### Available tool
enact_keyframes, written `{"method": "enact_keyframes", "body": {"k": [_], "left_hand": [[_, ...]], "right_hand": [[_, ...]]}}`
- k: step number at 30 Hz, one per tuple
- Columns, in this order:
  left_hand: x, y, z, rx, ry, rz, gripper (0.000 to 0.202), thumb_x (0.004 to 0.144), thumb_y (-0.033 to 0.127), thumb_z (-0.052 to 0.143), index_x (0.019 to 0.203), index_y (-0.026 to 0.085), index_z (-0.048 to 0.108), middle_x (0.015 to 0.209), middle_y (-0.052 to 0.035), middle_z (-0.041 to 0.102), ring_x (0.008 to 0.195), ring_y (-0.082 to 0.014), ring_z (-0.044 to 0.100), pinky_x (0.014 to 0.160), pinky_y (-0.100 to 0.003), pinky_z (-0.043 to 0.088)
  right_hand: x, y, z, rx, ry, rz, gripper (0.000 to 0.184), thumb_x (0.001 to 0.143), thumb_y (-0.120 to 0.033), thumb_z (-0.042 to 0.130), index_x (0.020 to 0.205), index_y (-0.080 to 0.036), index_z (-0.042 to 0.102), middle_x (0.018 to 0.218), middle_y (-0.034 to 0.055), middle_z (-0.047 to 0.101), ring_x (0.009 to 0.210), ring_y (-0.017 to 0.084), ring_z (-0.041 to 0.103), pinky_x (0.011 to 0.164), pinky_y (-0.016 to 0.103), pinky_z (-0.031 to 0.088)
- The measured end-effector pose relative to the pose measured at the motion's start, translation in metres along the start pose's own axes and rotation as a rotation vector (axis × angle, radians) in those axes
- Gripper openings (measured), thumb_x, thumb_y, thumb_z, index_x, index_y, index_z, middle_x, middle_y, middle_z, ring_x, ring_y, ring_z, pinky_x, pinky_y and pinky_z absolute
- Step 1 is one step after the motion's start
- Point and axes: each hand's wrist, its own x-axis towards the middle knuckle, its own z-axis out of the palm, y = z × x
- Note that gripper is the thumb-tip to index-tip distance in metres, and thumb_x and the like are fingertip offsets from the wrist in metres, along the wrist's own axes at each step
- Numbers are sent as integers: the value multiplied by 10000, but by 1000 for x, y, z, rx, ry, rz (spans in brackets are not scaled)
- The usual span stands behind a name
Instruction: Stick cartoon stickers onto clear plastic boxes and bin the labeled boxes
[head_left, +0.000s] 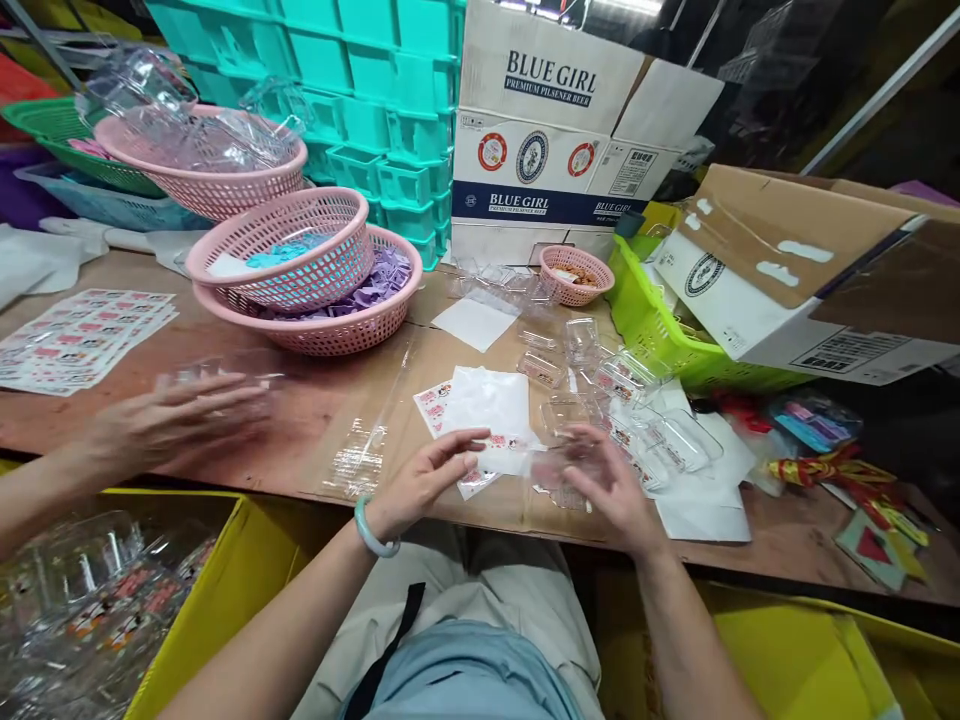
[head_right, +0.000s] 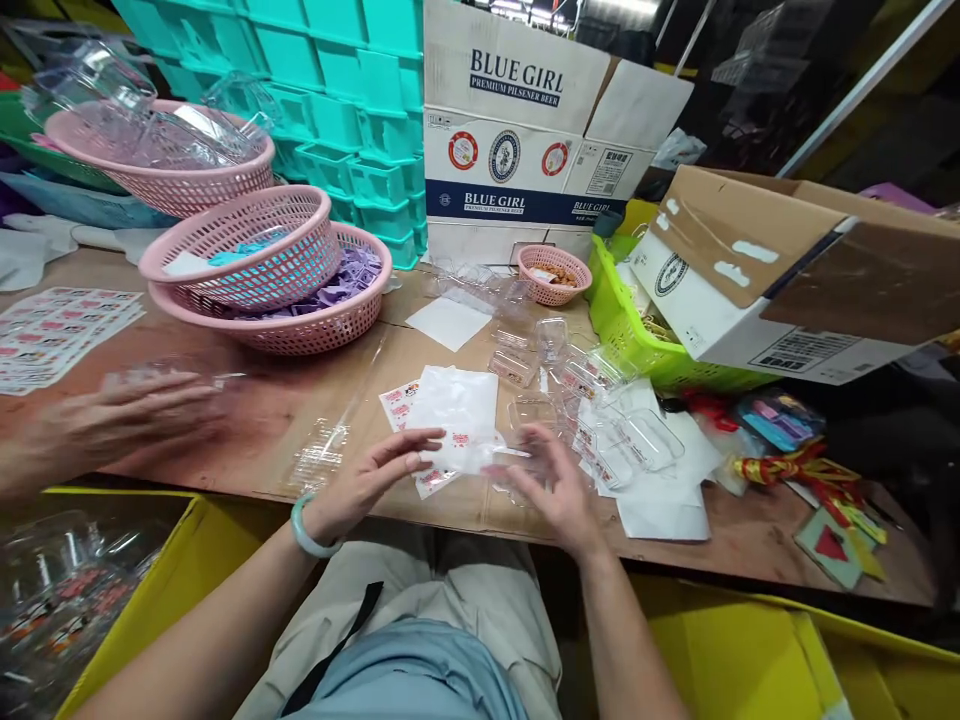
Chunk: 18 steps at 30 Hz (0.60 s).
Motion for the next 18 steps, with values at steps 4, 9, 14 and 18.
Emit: {"method": "enact_keyframes", "body": {"k": [4,9,14,18], "left_hand": [[24,-18,-15,593,429,49,504,813,485,623,1227,200,600,1302,-110,545,1228,-286,471,1068,-430,351],[56,-23,-16,1095,471,-112,701,766,610,608,1331,209,504,1293,-150,534,1230,-355,421,1022,-497,328],[82,-28,-17,1102,399,-288,509,698,547,688,1049,184,622,1157,-141,596,1139,-353,488,956,-497,355],[83,-29,-20,984,371,-264,175,745,357,659,708,192,616,982,-86,647,1076,-315,525,958,-482,335]], "right_hand": [[-4,42,-60,-410,704,-160,631,713,-475,727,1213,-188,471,1182,141,529,1100,285,558,964,490,460],[10,78,-96,-735,1032,-48,612,731,-498,698,1157,-122,472,1132,191,529,1066,324,527,930,530,438],[27,80,-97,-848,965,13,559,770,-525,644,1128,-125,489,1244,247,502,1219,398,441,995,606,350],[22,47,-48,-814,966,-229,449,831,-397,636,1202,-180,503,1326,206,486,1270,364,435,1053,576,340]]}}
